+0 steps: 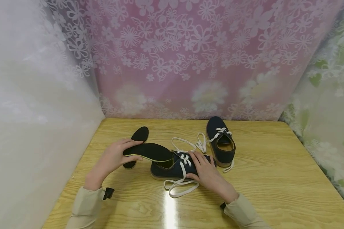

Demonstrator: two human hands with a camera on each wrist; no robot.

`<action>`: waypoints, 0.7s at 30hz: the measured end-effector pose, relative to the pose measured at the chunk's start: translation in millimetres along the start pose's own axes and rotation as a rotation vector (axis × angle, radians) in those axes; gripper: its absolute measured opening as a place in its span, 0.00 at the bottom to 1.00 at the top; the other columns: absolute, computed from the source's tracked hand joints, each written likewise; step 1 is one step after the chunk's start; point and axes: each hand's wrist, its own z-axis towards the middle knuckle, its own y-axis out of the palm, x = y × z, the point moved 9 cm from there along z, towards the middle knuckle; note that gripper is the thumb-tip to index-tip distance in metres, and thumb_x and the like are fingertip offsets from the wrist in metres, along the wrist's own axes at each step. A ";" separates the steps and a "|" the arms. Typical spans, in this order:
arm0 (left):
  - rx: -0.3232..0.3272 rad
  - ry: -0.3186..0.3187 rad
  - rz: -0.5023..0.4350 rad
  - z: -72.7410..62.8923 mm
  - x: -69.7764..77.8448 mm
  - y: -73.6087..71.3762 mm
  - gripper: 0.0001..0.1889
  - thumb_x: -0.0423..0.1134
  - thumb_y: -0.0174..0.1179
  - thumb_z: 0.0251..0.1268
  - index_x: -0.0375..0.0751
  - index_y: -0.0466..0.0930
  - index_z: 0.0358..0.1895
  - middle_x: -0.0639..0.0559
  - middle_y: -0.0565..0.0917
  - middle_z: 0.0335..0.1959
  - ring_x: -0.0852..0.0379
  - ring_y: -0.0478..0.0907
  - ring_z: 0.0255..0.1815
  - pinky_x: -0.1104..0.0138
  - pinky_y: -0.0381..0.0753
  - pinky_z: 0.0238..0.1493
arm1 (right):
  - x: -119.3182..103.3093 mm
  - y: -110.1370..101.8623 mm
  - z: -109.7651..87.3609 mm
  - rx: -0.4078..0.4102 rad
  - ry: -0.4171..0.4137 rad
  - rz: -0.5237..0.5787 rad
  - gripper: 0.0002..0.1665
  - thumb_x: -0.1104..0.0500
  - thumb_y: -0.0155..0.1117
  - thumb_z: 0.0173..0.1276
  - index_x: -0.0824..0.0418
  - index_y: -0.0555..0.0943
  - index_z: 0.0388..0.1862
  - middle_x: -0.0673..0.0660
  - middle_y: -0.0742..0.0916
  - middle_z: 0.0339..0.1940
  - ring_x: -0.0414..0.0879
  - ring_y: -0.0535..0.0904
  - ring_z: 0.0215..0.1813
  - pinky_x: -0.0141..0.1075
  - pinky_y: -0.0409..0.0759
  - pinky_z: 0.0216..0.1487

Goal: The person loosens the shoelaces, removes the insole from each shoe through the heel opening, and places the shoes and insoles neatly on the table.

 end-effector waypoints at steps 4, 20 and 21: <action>0.022 -0.053 0.004 2.6 -3.3 1.3 0.29 0.55 0.73 0.57 0.52 0.83 0.63 0.45 0.85 0.55 0.43 0.83 0.55 0.49 0.82 0.53 | -1.1 -2.4 -1.1 0.007 -0.007 0.005 0.49 0.42 0.67 0.69 0.64 0.61 0.80 0.67 0.71 0.73 0.66 0.66 0.74 0.77 0.60 0.63; 0.127 -0.272 0.055 21.8 -22.1 12.8 0.29 0.65 0.57 0.70 0.57 0.78 0.68 0.43 0.83 0.56 0.46 0.84 0.31 0.57 0.81 0.28 | -0.3 2.0 -1.3 -0.001 0.001 -0.003 0.50 0.41 0.66 0.70 0.64 0.60 0.80 0.67 0.69 0.75 0.64 0.64 0.76 0.76 0.58 0.65; 0.112 -0.295 0.071 23.2 -23.3 18.9 0.29 0.66 0.56 0.70 0.58 0.77 0.68 0.43 0.83 0.55 0.48 0.82 0.27 0.59 0.78 0.24 | -0.1 2.4 -1.2 -0.003 0.003 -0.005 0.50 0.41 0.66 0.70 0.64 0.60 0.80 0.67 0.69 0.75 0.64 0.63 0.76 0.76 0.58 0.65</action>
